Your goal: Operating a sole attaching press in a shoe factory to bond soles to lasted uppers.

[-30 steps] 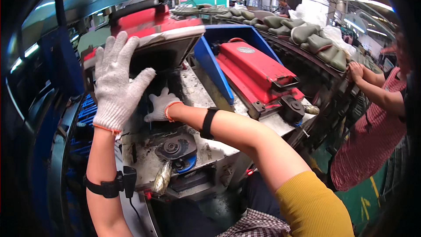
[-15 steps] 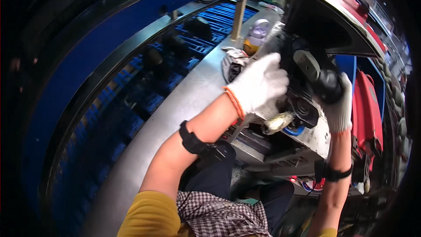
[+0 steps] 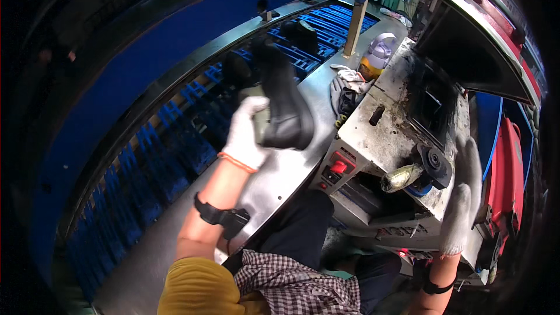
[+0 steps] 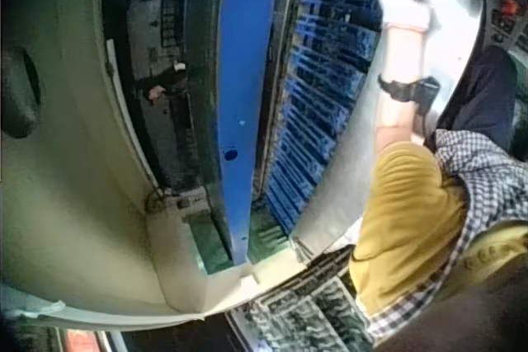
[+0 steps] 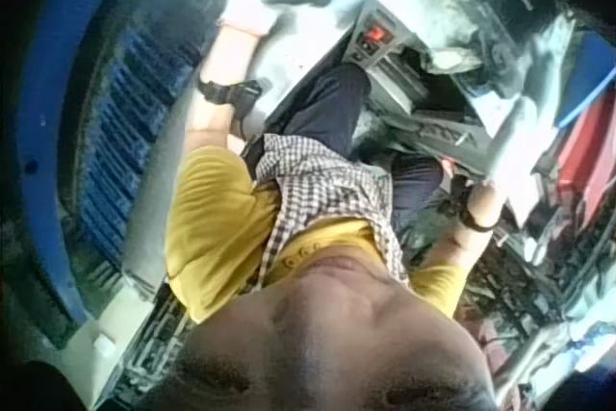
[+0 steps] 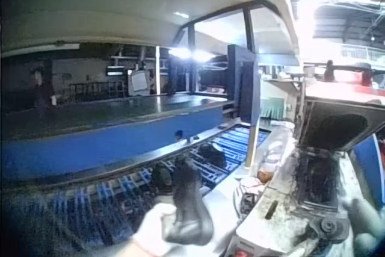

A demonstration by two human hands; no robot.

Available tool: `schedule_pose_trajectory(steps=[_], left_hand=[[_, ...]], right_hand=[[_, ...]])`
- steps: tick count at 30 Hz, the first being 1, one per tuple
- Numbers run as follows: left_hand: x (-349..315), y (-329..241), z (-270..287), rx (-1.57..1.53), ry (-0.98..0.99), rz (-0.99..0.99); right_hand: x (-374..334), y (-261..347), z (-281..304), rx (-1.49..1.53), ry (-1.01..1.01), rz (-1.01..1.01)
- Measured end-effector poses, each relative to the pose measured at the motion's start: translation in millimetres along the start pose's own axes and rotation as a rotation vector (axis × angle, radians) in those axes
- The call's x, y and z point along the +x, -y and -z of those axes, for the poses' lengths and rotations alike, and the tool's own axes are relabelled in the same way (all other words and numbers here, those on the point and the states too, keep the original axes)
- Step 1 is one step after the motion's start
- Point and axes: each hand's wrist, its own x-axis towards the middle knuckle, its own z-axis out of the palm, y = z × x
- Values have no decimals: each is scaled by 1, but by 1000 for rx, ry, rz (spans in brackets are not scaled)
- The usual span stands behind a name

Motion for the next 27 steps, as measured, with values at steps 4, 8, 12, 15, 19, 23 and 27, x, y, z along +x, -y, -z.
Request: schedule_pose_trajectory(steps=[4, 8, 12, 15, 19, 23, 27], left_hand=[[25, -35, 38, 198, -113, -110], [59, -50, 35, 132, 119, 6], [120, -45, 0, 139, 306, 57], [187, -31, -34, 188, 298, 60], [279, -19, -68, 337, 243, 39], [338, -4, -83, 351, 232, 93], [356, 8, -84, 389, 165, 199]], right_hand=[[-27, -47, 35, -384, -177, -69], [-49, -81, 36, -692, -220, -37], [-60, -87, 32, -879, -226, 64], [-62, -84, 29, -915, -214, 115], [-64, -82, 28, -930, -243, 61], [-72, -84, 28, -940, -276, 51], [-82, -89, 31, -981, -280, 74]])
